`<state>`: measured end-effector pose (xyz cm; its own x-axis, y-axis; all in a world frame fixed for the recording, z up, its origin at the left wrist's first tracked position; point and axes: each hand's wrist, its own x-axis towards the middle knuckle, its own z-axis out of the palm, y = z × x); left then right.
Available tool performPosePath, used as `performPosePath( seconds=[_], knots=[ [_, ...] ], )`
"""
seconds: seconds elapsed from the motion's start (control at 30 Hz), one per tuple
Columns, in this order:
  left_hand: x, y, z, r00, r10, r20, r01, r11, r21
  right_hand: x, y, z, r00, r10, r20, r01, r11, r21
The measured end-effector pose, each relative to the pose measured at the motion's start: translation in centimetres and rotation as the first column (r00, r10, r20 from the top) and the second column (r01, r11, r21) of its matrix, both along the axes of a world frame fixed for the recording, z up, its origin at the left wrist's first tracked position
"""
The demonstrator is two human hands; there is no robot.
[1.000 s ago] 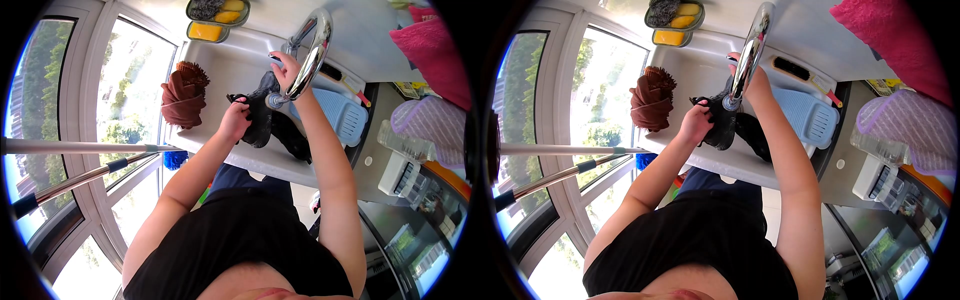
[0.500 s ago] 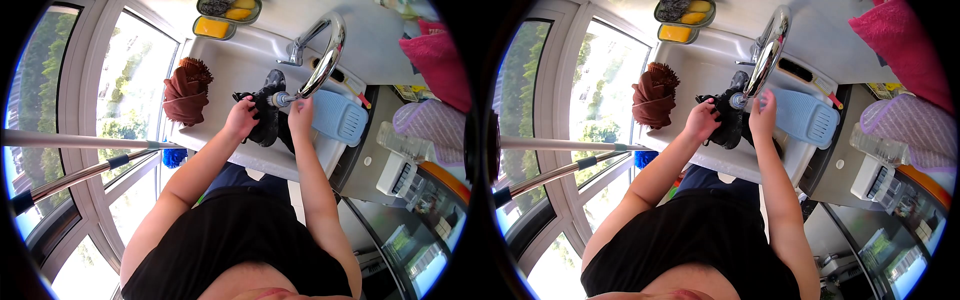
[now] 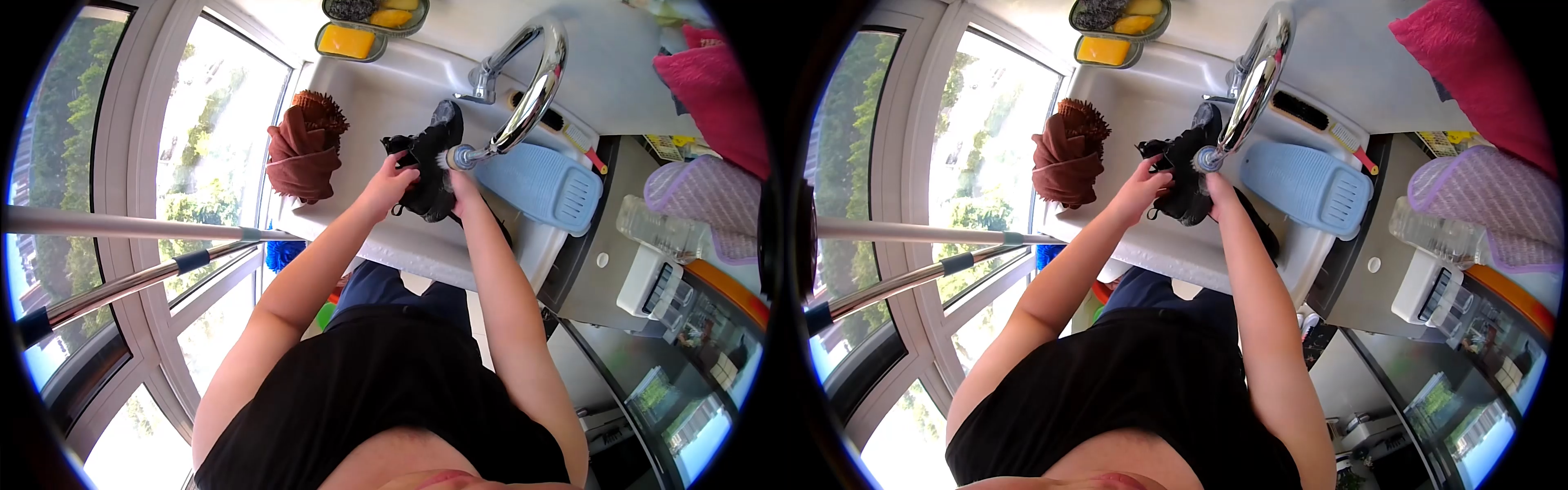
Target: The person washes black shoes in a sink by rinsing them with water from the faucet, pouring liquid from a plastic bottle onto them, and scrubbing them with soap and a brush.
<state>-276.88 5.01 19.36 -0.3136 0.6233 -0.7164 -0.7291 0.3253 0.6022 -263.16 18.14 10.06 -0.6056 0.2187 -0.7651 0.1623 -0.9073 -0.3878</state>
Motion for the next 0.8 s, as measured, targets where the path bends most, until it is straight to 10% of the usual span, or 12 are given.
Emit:
performPosePath(
  seconds=[0.2,0.3,0.37,0.47,0.8],
  knots=[
    [1.2,-3.3,0.1,0.765,-0.464,-0.446,0.436,0.883,-0.171,-0.5,0.2,0.0,0.981,0.04,0.19,-0.053,0.997,0.062],
    [1.2,-3.3,-0.5,0.46,-0.657,-0.598,0.588,0.73,-0.35,0.0,0.5,-0.4,0.98,0.11,0.165,-0.119,0.992,0.043],
    [1.6,-3.0,-1.2,-0.001,-0.482,-0.876,0.518,0.749,-0.412,-0.5,1.2,-2.3,0.983,0.15,0.103,-0.149,0.989,-0.012],
    [1.5,-0.7,-1.5,0.355,-0.558,-0.75,0.597,0.753,-0.277,-0.8,2.9,-2.8,0.995,0.072,0.069,-0.065,0.993,-0.102],
    [3.4,2.1,-2.0,0.502,-0.4,-0.767,0.296,0.913,-0.282,2.3,0.0,3.2,0.992,-0.082,0.098,0.055,0.967,0.247]
  ],
)
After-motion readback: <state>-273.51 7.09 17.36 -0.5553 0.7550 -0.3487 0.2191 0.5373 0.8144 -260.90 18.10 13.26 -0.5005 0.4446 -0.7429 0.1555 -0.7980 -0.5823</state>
